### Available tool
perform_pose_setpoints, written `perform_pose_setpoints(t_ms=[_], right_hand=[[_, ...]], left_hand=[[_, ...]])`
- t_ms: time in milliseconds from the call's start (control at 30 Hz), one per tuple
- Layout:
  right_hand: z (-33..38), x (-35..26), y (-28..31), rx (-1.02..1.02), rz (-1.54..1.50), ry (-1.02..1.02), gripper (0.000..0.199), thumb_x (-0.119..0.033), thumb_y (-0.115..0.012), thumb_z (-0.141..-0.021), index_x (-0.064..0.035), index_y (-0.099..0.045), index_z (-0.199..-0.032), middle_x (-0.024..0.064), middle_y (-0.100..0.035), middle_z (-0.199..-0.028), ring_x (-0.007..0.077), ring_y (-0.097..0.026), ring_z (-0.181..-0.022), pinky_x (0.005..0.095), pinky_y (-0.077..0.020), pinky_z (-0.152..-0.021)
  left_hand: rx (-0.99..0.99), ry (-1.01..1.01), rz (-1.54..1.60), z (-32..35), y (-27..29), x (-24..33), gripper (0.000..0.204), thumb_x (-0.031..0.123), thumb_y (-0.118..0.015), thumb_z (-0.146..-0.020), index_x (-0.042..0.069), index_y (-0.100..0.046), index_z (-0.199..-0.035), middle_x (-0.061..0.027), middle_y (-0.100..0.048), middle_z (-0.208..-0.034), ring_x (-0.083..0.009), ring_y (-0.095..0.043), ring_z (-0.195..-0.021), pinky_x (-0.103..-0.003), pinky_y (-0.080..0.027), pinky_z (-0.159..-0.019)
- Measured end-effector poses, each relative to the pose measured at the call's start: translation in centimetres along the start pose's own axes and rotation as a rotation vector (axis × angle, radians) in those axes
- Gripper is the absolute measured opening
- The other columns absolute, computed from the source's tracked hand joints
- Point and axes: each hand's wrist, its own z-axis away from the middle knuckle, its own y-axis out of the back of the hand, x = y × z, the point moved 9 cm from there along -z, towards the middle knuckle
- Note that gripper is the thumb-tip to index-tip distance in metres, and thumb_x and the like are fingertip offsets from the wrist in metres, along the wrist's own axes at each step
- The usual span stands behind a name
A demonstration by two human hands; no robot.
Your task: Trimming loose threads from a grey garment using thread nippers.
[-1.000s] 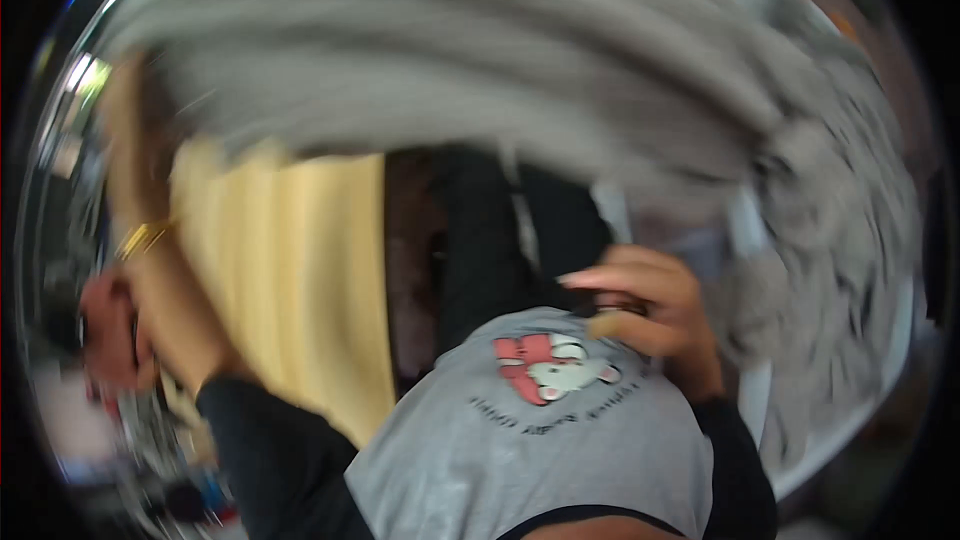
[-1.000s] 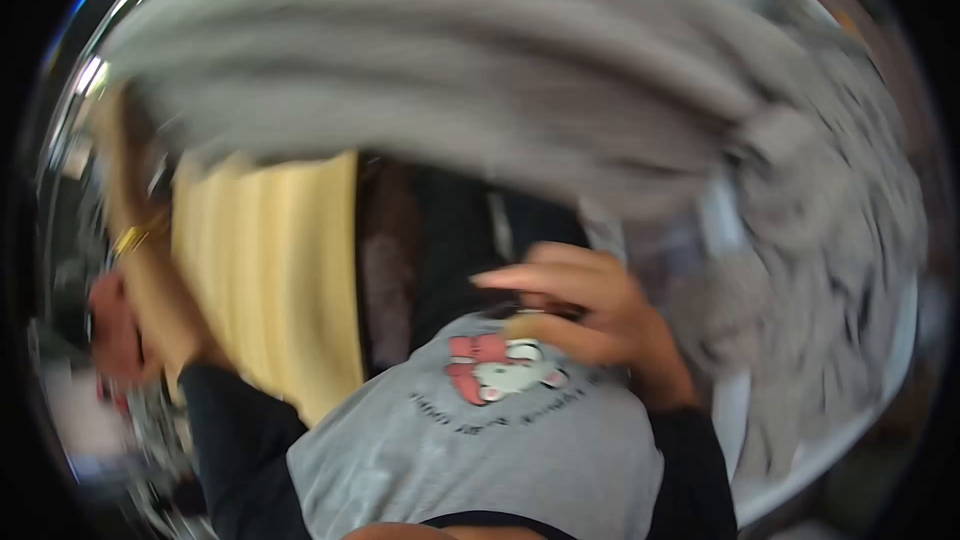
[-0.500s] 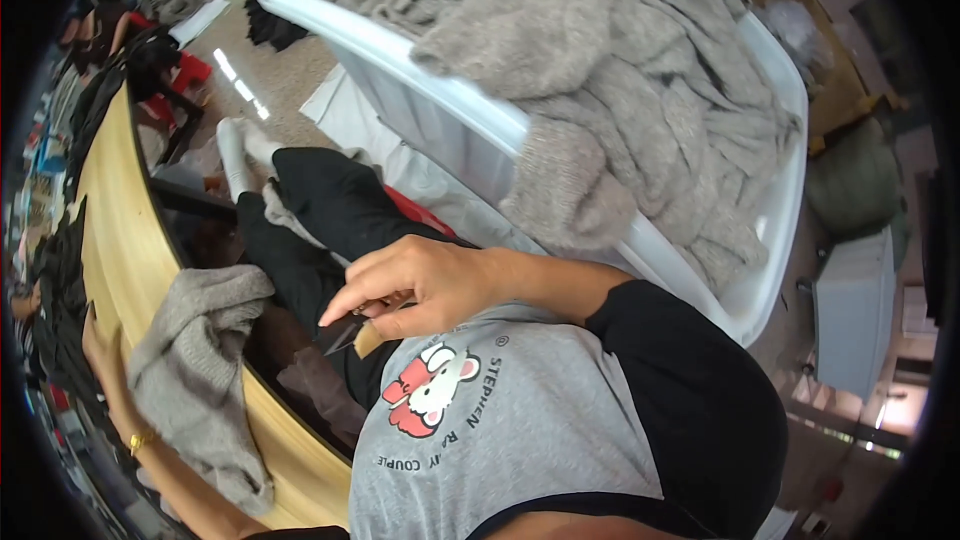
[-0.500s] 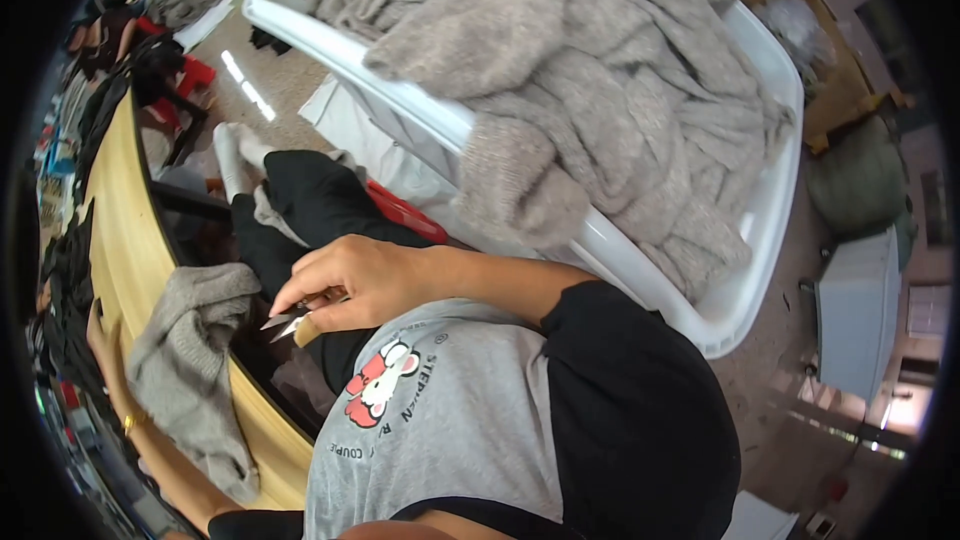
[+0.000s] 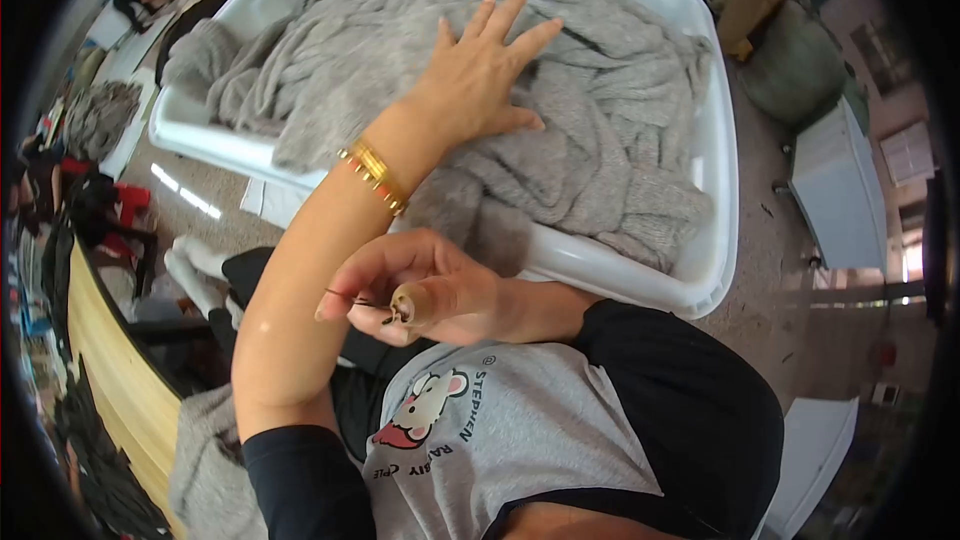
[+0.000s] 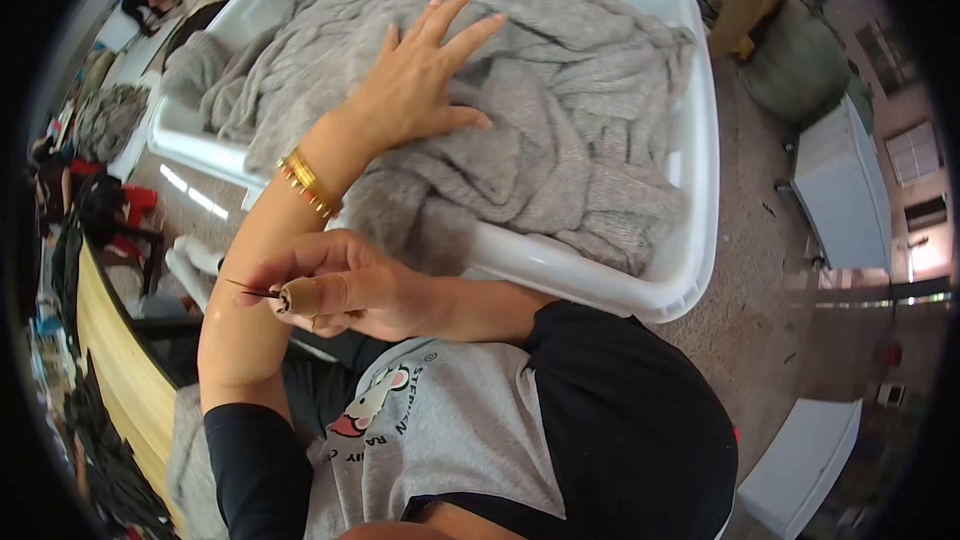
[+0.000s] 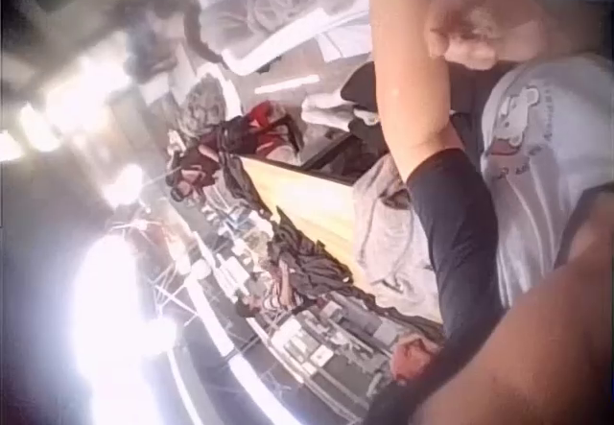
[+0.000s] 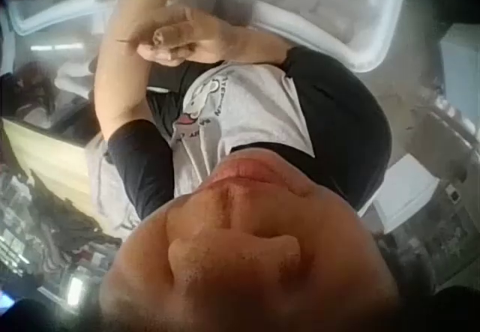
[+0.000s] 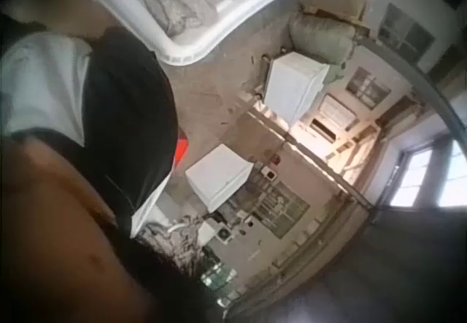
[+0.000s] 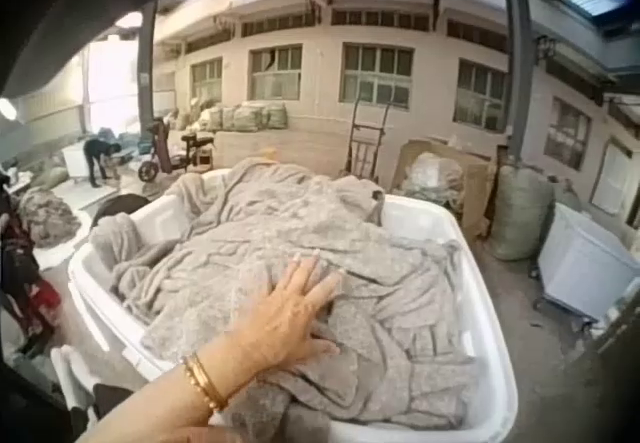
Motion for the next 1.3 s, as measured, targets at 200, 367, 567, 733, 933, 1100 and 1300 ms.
perform_pose_setpoints(t_ms=[200, 367, 567, 733, 933, 1100, 1300], right_hand=[[1.6, -2.5, 1.4, 0.063, -0.101, 0.137, 0.048, -0.024, -0.068, -0.093, 0.0009, -0.055, -0.132, 0.0132, -0.062, -0.125, 0.0081, -0.048, -0.076, 0.0189, -0.0339, -0.056], [2.1, -1.3, 1.7, 0.106, -0.065, 0.032, 0.049, -0.024, -0.070, -0.092, 0.0025, -0.056, -0.130, 0.0115, -0.065, -0.122, 0.0064, -0.055, -0.086, 0.0178, -0.0399, -0.065], [2.1, -2.1, 0.2, 0.134, 0.055, -0.044, 0.049, -0.023, -0.074, -0.089, 0.0033, -0.058, -0.127, 0.0087, -0.066, -0.114, 0.0075, -0.057, -0.091, 0.0217, -0.0441, -0.079], [0.7, -3.4, -2.5, 0.021, 0.482, 0.023, 0.049, -0.033, -0.077, -0.085, 0.0036, -0.067, -0.116, 0.0029, -0.057, -0.084, 0.0057, -0.050, -0.071, 0.0204, -0.0349, -0.060], [0.2, -2.2, -2.8, -0.085, 0.349, 0.073, 0.052, -0.036, -0.077, -0.083, 0.0039, -0.066, -0.114, 0.0026, -0.058, -0.083, 0.0056, -0.046, -0.069, 0.0199, -0.0358, -0.062], [-1.2, -1.1, -3.1, -0.086, 0.297, 0.187, 0.053, -0.036, -0.069, -0.086, 0.0067, -0.062, -0.116, 0.0041, -0.053, -0.080, 0.0081, -0.046, -0.062, 0.0220, -0.0331, -0.053], [-4.0, 7.1, -1.0, -0.040, 0.022, -0.067, 0.055, -0.042, -0.069, -0.089, -0.0037, -0.057, -0.126, 0.0002, -0.050, -0.078, 0.0092, -0.041, -0.062, 0.0242, -0.0292, -0.052]], left_hand=[[-0.428, 0.374, -0.135, -2.1, -9.6, -3.7, 0.083, 0.016, -0.076, -0.073, 0.026, -0.039, -0.147, -0.0240, -0.037, -0.147, -0.0447, -0.060, -0.111, -0.050, -0.052, -0.092], [-0.397, 0.292, -0.181, -1.9, -6.7, -4.8, 0.052, 0.010, -0.067, -0.075, 0.018, -0.060, -0.126, -0.0192, -0.061, -0.120, -0.0369, -0.067, -0.097, -0.043, -0.056, -0.084], [-0.065, 0.388, -0.076, 6.7, 8.2, -6.4, 0.048, 0.005, -0.067, -0.065, 0.009, -0.068, -0.113, -0.0195, -0.068, -0.107, -0.0372, -0.065, -0.098, -0.043, -0.053, -0.084], [0.087, 0.536, -0.086, 19.9, 17.6, -6.5, 0.041, 0.004, -0.069, -0.065, -0.003, -0.062, -0.106, -0.0206, -0.064, -0.096, -0.0406, -0.063, -0.093, -0.037, -0.050, -0.083], [0.225, 0.880, -0.065, 35.1, 24.0, -1.1, 0.029, 0.012, -0.071, -0.071, -0.001, -0.053, -0.089, -0.0100, -0.053, -0.082, -0.0238, -0.051, -0.073, -0.029, -0.042, -0.070], [0.331, 1.018, -0.245, 43.7, 26.6, 4.0, 0.026, 0.009, -0.070, -0.071, -0.001, -0.051, -0.085, -0.0093, -0.050, -0.076, -0.0236, -0.048, -0.070, -0.028, -0.040, -0.067], [0.422, 1.373, -0.296, 55.5, 26.2, 7.7, 0.024, 0.004, -0.068, -0.072, -0.001, -0.053, -0.091, -0.0075, -0.053, -0.080, -0.0173, -0.049, -0.075, -0.027, -0.042, -0.072]])
